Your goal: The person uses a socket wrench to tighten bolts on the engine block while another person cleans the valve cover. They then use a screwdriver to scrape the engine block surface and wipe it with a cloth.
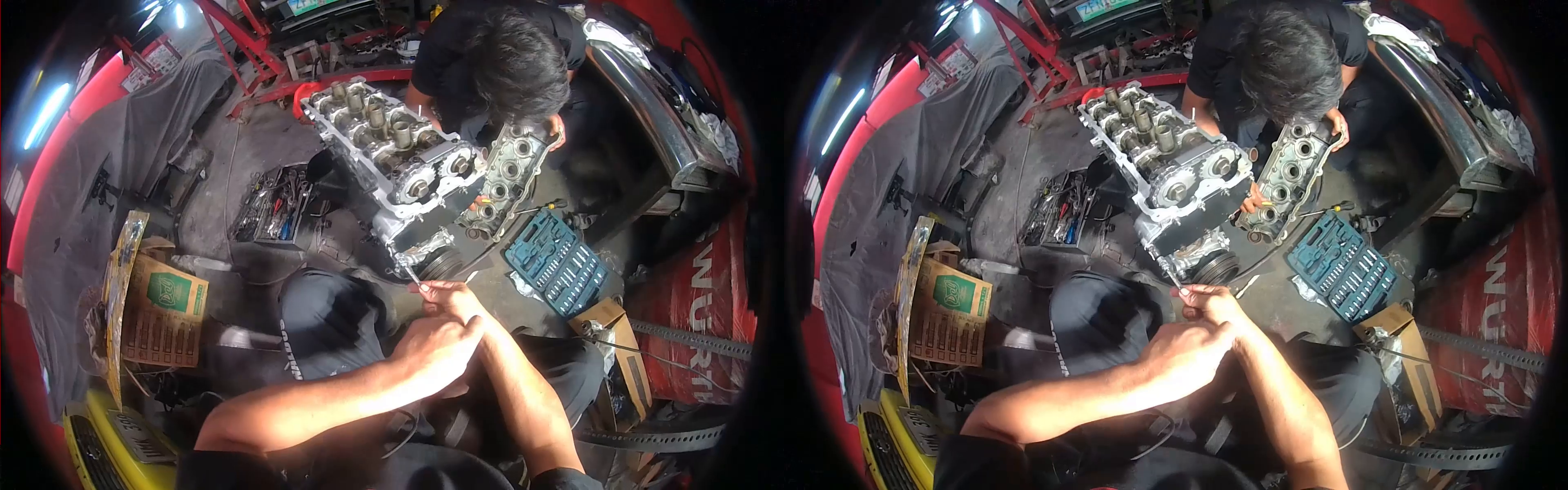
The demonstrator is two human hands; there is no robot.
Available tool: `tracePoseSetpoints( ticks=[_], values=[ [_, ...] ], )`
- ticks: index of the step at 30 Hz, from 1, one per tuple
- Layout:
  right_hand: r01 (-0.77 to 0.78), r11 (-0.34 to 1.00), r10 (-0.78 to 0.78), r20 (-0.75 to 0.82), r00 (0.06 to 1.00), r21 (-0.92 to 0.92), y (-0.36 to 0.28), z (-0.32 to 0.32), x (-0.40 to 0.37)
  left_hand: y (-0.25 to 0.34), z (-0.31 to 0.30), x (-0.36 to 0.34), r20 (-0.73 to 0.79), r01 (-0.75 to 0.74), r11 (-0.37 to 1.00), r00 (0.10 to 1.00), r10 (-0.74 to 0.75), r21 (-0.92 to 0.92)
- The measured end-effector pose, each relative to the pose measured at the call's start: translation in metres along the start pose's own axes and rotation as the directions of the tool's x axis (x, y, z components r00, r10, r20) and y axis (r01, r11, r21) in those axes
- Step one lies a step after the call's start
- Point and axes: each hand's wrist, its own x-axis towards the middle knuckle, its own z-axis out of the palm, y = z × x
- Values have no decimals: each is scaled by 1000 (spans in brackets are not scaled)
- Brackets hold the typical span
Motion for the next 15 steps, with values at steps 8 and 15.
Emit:
tracePoseSetpoints(
  ticks=[8,15],
  values=[
    [283,955,-254,246,935,-89,35,-22,5,16,37,86,99,430,901,895,-434,57],
    [148,973,-171,-125,977,-177,29,-6,-7,10,13,-13,-253,-30,995,968,6,-90]
  ],
)
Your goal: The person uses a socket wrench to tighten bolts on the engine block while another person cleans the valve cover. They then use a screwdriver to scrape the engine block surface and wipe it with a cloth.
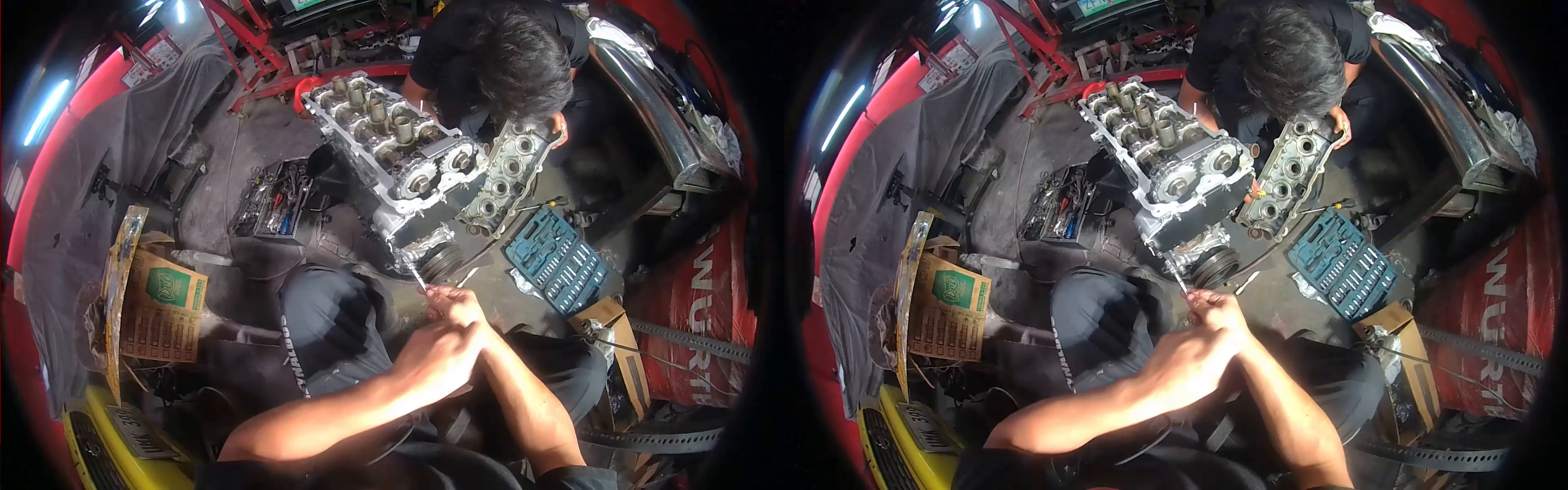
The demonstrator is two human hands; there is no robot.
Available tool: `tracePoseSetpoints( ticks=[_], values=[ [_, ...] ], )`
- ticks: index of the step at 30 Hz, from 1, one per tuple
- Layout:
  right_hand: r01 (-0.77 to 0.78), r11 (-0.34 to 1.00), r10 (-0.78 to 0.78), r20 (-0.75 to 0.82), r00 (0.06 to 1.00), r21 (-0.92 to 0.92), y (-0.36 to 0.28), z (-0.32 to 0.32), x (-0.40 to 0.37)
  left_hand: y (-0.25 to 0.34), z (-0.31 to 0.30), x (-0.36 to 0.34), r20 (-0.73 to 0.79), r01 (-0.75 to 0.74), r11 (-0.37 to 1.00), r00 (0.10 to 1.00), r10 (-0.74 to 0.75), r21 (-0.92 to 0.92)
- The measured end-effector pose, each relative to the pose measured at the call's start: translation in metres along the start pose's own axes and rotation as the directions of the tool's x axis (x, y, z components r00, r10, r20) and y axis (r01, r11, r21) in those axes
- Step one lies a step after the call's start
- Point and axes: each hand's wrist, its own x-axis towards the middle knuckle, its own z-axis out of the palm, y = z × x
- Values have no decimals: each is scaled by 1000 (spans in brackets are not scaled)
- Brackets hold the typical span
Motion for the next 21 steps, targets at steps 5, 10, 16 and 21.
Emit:
tracePoseSetpoints(
  ticks=[5,10,16,21],
  values=[
    [204,883,-293,-157,943,-422,3,18,-10,-15,0,-65,75,244,969,967,-245,22],
    [237,771,-390,-143,910,-591,-8,34,-15,-55,22,-81,214,346,937,913,-346,37],
    [245,436,-614,-87,784,-866,7,41,-12,-90,72,-54,380,531,846,794,-474,-55],
    [217,308,-629,-27,777,-926,-5,39,-13,-64,63,-42,402,500,859,814,-420,-116]
  ],
)
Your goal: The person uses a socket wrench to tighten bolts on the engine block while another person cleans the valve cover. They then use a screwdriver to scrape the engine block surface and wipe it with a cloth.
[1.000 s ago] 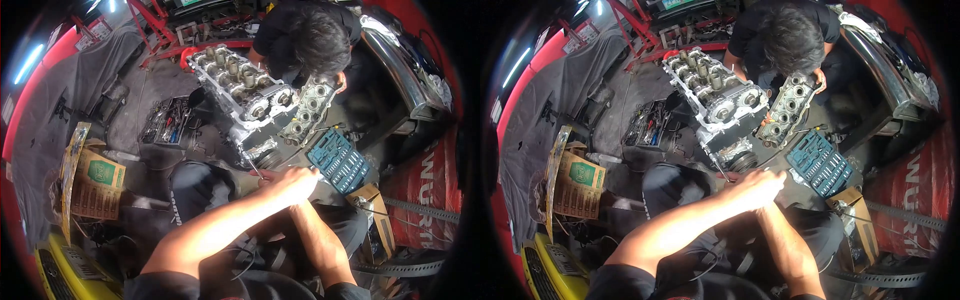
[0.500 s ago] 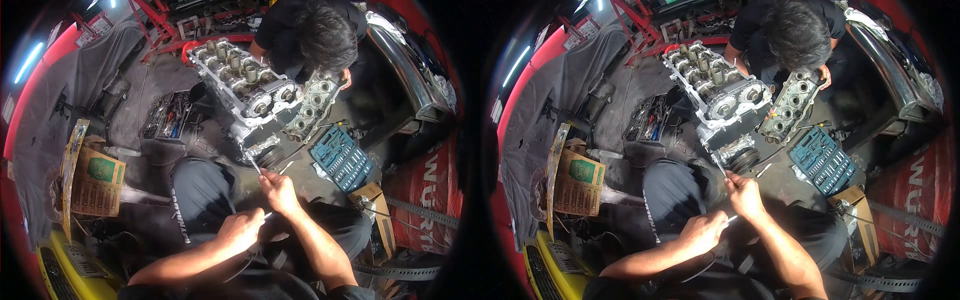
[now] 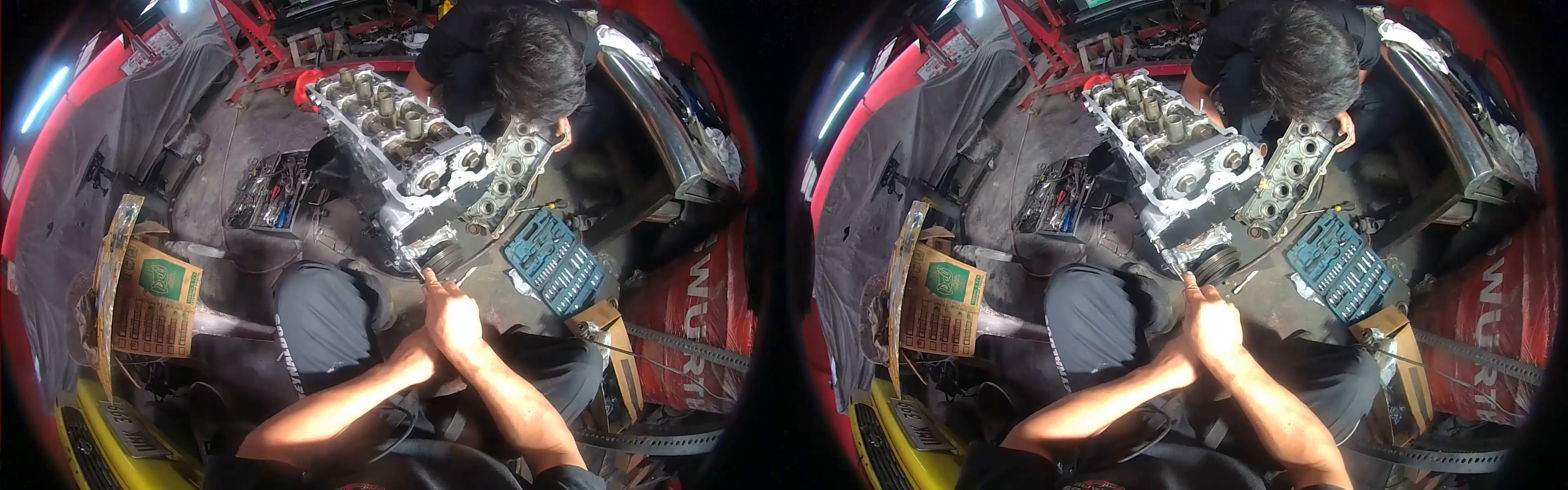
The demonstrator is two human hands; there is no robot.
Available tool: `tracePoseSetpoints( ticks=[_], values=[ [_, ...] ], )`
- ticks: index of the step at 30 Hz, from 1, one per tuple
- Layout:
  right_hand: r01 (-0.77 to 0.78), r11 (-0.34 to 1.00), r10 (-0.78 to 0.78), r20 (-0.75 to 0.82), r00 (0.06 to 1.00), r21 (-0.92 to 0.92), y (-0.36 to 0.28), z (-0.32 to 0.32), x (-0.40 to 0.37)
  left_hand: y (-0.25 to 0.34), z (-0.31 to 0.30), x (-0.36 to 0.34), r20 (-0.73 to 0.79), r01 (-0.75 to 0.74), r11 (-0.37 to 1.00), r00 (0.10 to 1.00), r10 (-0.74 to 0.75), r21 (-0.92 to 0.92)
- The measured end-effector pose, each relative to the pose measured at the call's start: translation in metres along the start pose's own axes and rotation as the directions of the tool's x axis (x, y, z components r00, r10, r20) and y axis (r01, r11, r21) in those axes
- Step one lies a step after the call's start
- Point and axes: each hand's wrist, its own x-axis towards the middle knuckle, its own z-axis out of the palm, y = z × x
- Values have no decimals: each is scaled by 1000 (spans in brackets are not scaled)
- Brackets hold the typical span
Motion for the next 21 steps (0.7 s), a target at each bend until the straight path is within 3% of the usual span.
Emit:
tracePoseSetpoints(
  ticks=[2,5,7,8,12,13,14,16,17,18,20,21],
  values=[
    [66,984,-64,-19,998,166,14,2,9,2,-4,-20,50,-86,941,996,74,328],
    [-33,871,41,-4,999,489,25,17,8,39,-35,-43,42,0,953,999,-13,303],
    [-348,691,207,288,935,634,17,-2,16,52,-49,-42,43,17,953,999,-31,302],
    [-497,567,258,431,865,657,15,-9,18,52,-52,-40,100,-7,957,995,-23,289],
    [-651,144,285,599,749,745,22,-5,20,65,-79,-8,431,-108,947,902,-35,302],
    [-615,70,264,580,771,786,24,-1,21,72,-87,3,570,-378,858,812,127,348],
    [-614,97,254,577,776,783,25,0,21,77,-93,9,703,-622,702,668,245,346],
    [-604,147,241,563,790,784,30,-2,21,82,-92,-6,445,-214,913,894,41,347],
    [-603,251,253,550,796,757,26,-6,18,82,-87,-14,316,2,957,944,-99,292],
    [-558,437,264,493,829,705,20,-14,15,73,-75,-21,232,53,944,963,-134,327],
    [-488,624,279,409,869,611,20,-13,9,39,-46,-37,2,-62,980,998,63,189],
    [-393,697,260,299,918,600,22,-8,5,36,-41,-38,11,-5,983,1000,3,181]
  ],
)
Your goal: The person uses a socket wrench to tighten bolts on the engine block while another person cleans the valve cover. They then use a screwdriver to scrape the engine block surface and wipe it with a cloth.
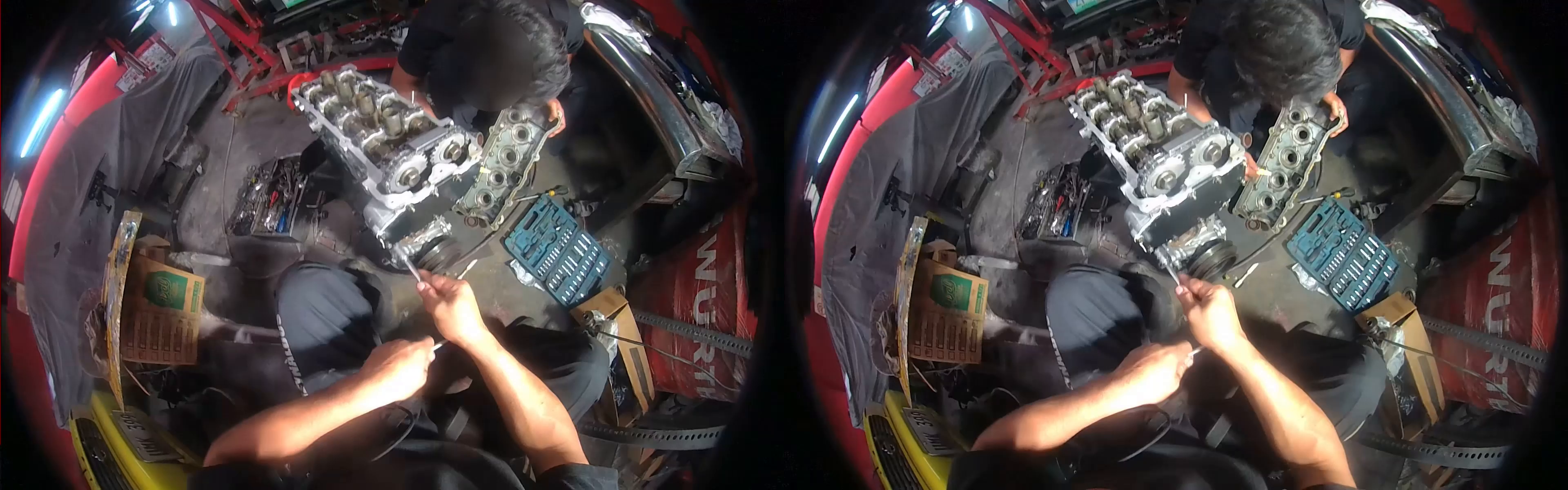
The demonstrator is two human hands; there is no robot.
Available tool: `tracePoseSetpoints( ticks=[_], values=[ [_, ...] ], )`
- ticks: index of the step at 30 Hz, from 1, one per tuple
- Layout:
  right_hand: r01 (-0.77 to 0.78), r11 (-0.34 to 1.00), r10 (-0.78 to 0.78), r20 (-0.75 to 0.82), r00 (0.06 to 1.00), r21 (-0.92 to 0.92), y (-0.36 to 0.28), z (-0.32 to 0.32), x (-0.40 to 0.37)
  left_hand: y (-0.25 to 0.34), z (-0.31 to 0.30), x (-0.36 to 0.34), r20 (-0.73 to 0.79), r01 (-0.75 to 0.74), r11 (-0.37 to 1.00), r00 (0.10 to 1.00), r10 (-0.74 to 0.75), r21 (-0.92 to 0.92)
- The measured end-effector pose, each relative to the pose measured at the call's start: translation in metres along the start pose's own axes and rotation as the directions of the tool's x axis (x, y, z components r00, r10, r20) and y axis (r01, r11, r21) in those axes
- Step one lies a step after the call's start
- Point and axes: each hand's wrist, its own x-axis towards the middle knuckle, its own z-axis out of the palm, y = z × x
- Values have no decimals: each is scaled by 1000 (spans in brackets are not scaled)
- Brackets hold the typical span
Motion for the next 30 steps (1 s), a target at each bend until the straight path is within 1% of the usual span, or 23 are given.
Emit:
tracePoseSetpoints(
  ticks=[2,5,6,9,12,13,15,18,21,24,27,30],
  values=[
    [210,967,-228,-116,967,-146,8,10,1,-4,4,1,27,109,994,994,-108,-7],
    [147,956,-174,-91,981,-252,-5,15,-4,-38,42,23,-34,71,997,997,-71,-8],
    [178,942,-216,-109,970,-285,-6,16,-5,-61,70,38,-93,-34,999,995,36,30],
    [222,779,-315,-61,947,-587,-9,16,-6,-36,66,54,-88,-71,996,993,75,49],
    [215,652,-336,-24,941,-727,-15,16,-8,-20,59,56,-39,-77,994,996,74,-82],
    [212,612,-338,-10,941,-762,-16,17,-8,-26,72,62,-92,-121,959,991,101,-254],
    [205,530,-341,14,940,-823,-20,19,-9,-30,78,66,-75,-110,924,993,89,-365],
    [179,364,-290,72,954,-914,-27,24,-12,-29,82,71,-53,-76,905,997,59,-418],
    [206,290,-337,101,936,-935,-24,27,-15,-24,85,74,-49,-46,891,998,26,-451],
    [188,228,-350,100,932,-955,-26,32,-17,-18,85,74,-38,-10,897,999,-7,-441],
    [72,222,-279,7,960,-973,-38,41,-22,-14,83,65,-23,35,933,999,-46,-359],
    [168,425,-231,72,970,-890,-36,22,-5,-17,74,35,-12,97,980,995,-101,-174]
  ],
)
